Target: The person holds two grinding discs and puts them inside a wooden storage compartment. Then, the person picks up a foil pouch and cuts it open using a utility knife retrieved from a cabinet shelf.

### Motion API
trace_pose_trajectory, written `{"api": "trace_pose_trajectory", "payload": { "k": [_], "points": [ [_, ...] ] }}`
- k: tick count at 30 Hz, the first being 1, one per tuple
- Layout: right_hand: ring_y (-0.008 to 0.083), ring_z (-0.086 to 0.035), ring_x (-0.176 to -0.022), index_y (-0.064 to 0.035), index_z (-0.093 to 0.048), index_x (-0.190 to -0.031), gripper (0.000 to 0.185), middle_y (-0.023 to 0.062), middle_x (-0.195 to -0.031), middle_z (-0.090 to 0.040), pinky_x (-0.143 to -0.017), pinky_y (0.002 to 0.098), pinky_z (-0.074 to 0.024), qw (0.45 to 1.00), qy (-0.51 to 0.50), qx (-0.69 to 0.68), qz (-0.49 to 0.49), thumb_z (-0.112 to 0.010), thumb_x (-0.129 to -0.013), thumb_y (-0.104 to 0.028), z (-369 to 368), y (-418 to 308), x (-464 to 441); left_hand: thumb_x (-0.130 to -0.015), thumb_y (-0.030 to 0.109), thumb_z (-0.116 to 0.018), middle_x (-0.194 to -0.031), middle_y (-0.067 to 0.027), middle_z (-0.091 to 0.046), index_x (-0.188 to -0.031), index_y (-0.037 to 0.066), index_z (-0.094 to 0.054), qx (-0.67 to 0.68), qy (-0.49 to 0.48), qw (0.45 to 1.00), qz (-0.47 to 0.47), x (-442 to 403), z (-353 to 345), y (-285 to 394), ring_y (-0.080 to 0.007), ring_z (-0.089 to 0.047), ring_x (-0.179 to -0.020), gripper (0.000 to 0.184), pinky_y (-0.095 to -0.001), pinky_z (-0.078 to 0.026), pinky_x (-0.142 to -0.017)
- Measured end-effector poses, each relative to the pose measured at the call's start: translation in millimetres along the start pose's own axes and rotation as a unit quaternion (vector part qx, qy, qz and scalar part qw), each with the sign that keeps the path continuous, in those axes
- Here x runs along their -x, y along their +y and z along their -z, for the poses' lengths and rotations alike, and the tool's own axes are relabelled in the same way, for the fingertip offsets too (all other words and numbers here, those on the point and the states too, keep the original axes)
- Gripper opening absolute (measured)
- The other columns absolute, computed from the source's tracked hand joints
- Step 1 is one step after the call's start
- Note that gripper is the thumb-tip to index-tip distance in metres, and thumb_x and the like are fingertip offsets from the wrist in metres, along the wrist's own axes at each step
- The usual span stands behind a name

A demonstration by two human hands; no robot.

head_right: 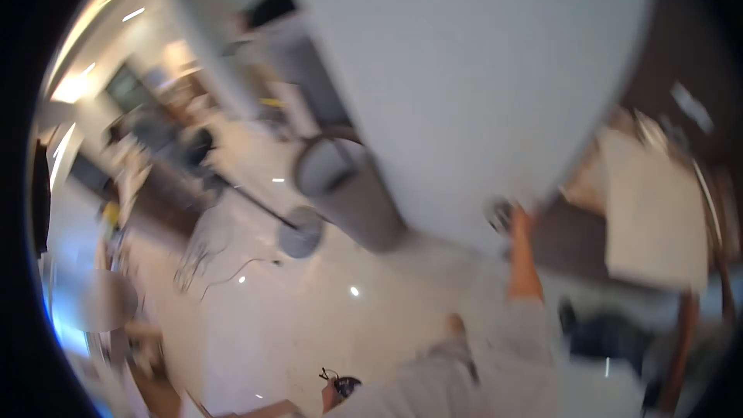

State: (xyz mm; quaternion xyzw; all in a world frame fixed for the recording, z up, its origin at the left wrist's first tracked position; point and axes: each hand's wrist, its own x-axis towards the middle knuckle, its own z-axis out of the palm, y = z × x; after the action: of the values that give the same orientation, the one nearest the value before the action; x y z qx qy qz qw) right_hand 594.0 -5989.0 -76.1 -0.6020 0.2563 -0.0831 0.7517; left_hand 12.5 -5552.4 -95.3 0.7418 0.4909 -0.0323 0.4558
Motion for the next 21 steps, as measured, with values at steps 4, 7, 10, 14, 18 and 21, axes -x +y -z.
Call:
{"api": "trace_pose_trajectory", "payload": {
  "k": [4, 7, 10, 14, 18, 21],
  "points": [
    [0.0361, -0.043, -0.127, 0.0031, -0.032, -0.14, 0.084, 0.0282, -0.136, -0.043, -0.105, 0.0387, -0.0342, 0.96, 0.2, 0.161, 0.113, -0.074, -0.073, -0.026, 9.7, 8.7, -3.3, -0.09, 0.022, -0.05, -0.092, -0.0234, -0.066, -0.114, 0.003, -0.057, -0.117, -0.046, 0.992, -0.016, -14.3, 11.7, -48.1, -0.0319, -0.065, -0.081, 0.032, -0.04, -0.051, -0.069],
    [0.0369, -0.044, -0.125, 0.0034, -0.028, -0.142, 0.086, 0.0294, -0.135, -0.043, -0.102, 0.0374, -0.0376, 0.966, 0.175, 0.151, 0.112, -0.073, -0.074, -0.024, 15.6, -9.0, -3.6, -0.09, 0.018, -0.048, -0.093, -0.0238, -0.066, -0.117, 0.004, -0.053, -0.267, -0.071, 0.946, -0.168, -17.9, 33.9, -33.0, -0.0345, -0.066, -0.08, 0.032, -0.0414, -0.052, -0.069],
    [0.0316, -0.055, -0.113, 0.007, -0.034, -0.137, 0.078, 0.026, -0.124, -0.053, -0.097, 0.0377, -0.0415, 0.954, 0.172, 0.181, 0.164, -0.072, -0.075, -0.019, 24.8, -10.9, -9.4, -0.09, 0.024, -0.049, -0.087, -0.0208, -0.067, -0.109, 0.001, -0.059, -0.2, -0.053, 0.968, -0.138, -18.3, 30.5, -43.1, -0.0297, -0.066, -0.077, 0.031, -0.039, -0.054, -0.068],
    [0.0317, -0.06, -0.096, 0.0025, -0.052, -0.115, 0.043, 0.0186, -0.105, -0.062, -0.083, 0.0415, -0.0482, 0.977, 0.115, 0.109, 0.145, -0.066, -0.08, -0.017, 19.5, -20.2, 2.9, -0.092, 0.03, -0.046, -0.078, -0.0182, -0.065, -0.098, 0.002, -0.065, 0.014, -0.039, 0.994, -0.104, 4.0, 18.1, 11.8, -0.0233, -0.066, -0.074, 0.035, -0.0363, -0.053, -0.067],
    [0.0258, -0.066, -0.082, 0.0006, -0.058, -0.112, 0.033, 0.0138, -0.1, -0.067, -0.065, 0.0378, -0.0548, 0.996, 0.05, -0.062, -0.049, -0.059, -0.089, -0.022, 20.1, -33.9, 11.3, -0.09, 0.032, -0.048, -0.079, -0.0226, -0.065, -0.095, 0.0, -0.065, -0.192, 0.041, 0.969, -0.152, -2.2, 3.3, -58.8, -0.0295, -0.066, -0.075, 0.037, -0.0396, -0.05, -0.069],
    [0.0356, -0.064, -0.097, 0.0056, -0.053, -0.12, 0.068, 0.0255, -0.11, -0.061, -0.079, 0.0397, -0.054, 0.881, 0.268, 0.322, 0.221, -0.074, -0.076, -0.042, 39.2, -7.0, -33.6, -0.092, 0.033, -0.046, -0.084, -0.024, -0.065, -0.102, 0.002, -0.063, -0.103, 0.005, 0.993, 0.055, 30.6, -9.1, -77.2, -0.0377, -0.065, -0.082, 0.037, -0.0437, -0.05, -0.071]
  ]
}}
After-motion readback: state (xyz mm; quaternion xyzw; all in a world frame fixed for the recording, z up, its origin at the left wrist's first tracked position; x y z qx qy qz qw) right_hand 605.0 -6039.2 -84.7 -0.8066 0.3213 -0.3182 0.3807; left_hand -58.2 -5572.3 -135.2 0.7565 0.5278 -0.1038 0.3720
